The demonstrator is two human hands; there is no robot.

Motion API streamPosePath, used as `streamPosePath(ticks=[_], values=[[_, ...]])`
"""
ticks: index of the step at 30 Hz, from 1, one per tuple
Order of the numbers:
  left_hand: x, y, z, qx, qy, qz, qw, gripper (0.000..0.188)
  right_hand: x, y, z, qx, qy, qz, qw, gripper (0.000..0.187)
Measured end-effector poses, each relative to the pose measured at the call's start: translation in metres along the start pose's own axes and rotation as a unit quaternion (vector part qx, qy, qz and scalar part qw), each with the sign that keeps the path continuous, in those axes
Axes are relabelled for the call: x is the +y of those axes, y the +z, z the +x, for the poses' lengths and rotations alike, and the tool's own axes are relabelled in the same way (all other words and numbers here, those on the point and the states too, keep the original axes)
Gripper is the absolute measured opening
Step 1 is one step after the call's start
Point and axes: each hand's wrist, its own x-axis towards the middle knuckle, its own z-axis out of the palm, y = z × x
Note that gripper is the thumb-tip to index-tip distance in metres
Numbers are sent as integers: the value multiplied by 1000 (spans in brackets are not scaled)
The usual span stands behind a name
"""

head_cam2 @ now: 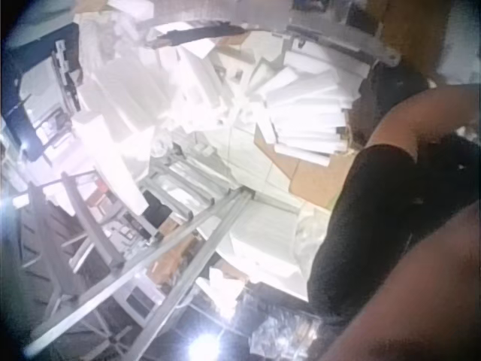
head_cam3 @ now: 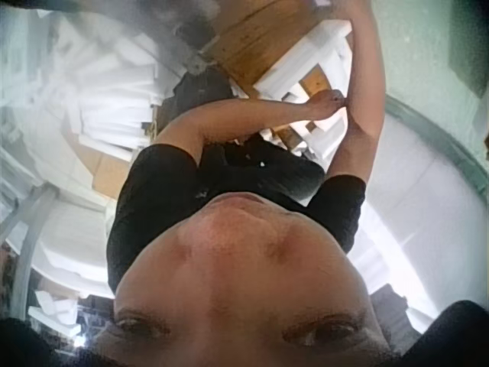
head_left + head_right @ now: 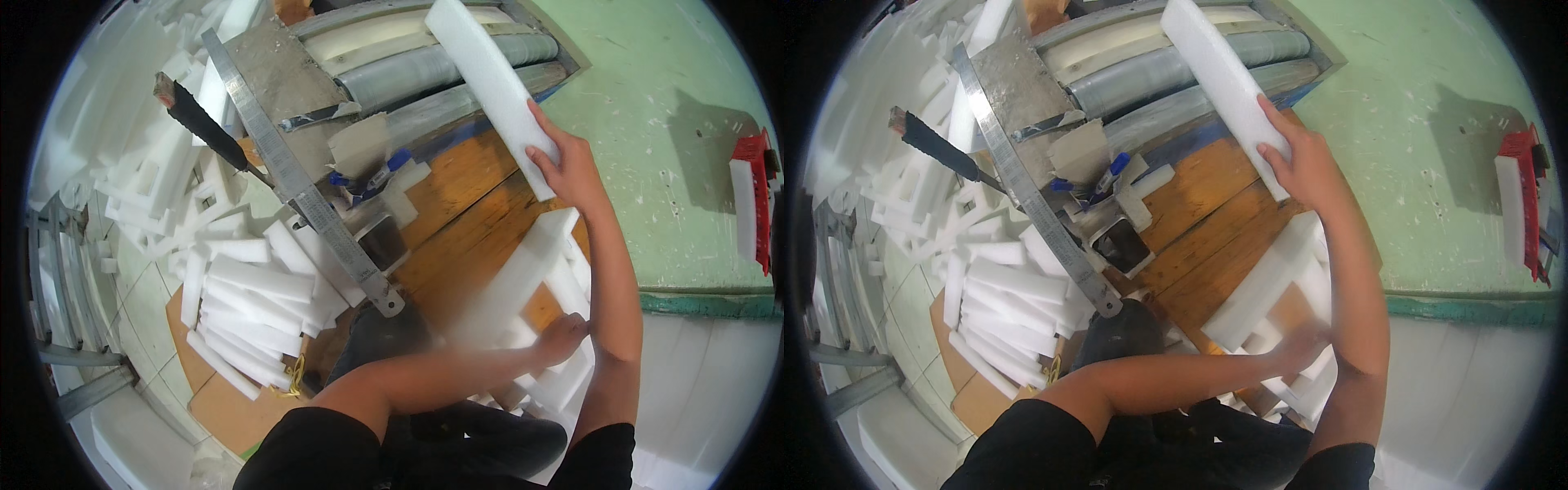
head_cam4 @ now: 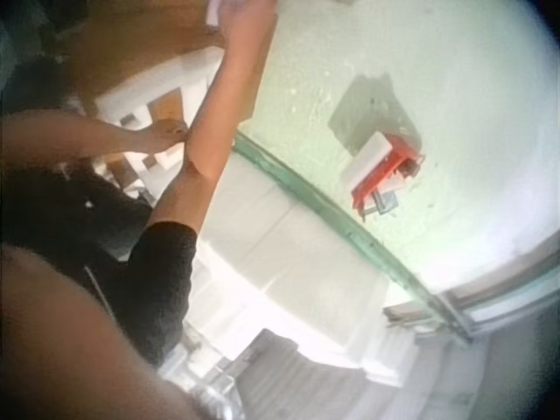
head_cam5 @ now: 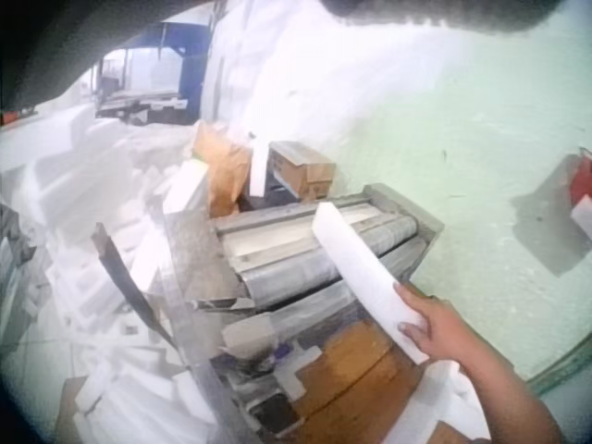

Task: The person assembles white foam pieces into rectangular frames on a wooden table. They pick up foam strips, fit them into slots on a base frame, and occasionally use a pen to mark or adjust the pieces. The person repeats this process for multiple frames, stacking completed frames aside.

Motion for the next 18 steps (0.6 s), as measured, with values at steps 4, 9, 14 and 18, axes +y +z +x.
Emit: streamPosePath(ticks=[4,9,14,18], values=[[-3,-7,5,16,25,-1,1000,36,-8,7,39,11,-7,8,1000,71],[14,-13,7,3,-27,-53,998,27,-3,26,88,62,-55,-18,996,69],[41,-33,1,-56,28,-9,998,47,1,45,143,95,-84,-61,990,69],[32,-27,0,-58,-131,-297,944,54,-8,49,193,63,-78,-45,994,72]])
